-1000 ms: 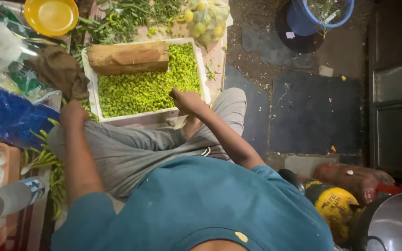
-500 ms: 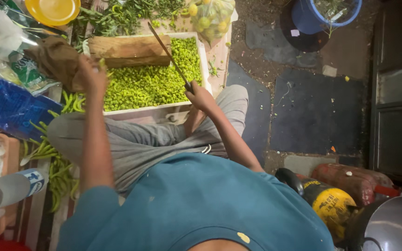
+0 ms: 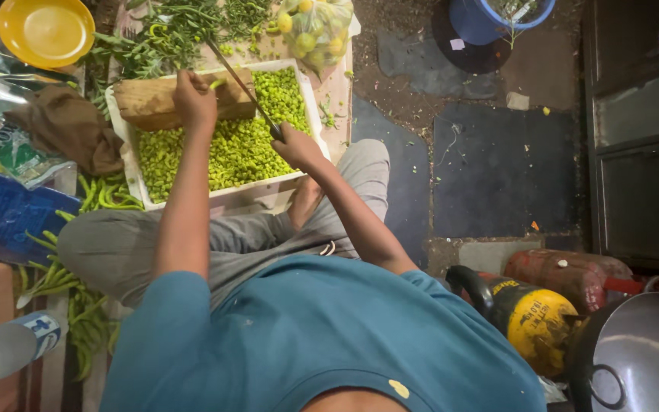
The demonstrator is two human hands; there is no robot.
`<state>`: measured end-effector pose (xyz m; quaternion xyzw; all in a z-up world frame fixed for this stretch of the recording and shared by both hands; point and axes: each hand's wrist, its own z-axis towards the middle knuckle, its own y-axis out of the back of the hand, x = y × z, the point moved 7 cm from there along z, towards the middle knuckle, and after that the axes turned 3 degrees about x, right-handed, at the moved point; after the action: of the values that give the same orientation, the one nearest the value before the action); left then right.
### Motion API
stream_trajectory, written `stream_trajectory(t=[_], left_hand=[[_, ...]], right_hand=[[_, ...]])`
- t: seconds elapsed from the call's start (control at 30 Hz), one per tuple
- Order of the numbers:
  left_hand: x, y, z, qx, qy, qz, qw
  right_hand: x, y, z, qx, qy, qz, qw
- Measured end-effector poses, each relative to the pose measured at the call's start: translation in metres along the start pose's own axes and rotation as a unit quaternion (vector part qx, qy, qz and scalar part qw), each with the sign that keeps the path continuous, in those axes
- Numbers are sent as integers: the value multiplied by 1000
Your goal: The person sits on the floor and uses a knife to chop green chilies on a wooden block. The chopped pieces fall into a white container below. The person repeatedly picks up chilies and chops them throughout the clip.
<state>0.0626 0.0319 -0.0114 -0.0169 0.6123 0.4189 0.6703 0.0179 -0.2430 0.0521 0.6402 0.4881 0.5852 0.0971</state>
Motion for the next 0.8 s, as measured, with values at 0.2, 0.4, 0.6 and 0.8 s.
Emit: stream_trajectory(t=[0.2,0.4,0.6,0.8], left_hand=[[-26,6,6,37,-56,-52,996],[-42,-4,11,80,-43,55,994],[-64,-7,5,110,-98,46,988],[-76,-7,-3,84,-138,35,986]], right_hand=[[9,0,-4,57,-73,17,996],[21,8,-3,40,-47,-26,998],[17,10,-4,43,-60,-30,997],[5,-7,3,16,-65,-87,994]])
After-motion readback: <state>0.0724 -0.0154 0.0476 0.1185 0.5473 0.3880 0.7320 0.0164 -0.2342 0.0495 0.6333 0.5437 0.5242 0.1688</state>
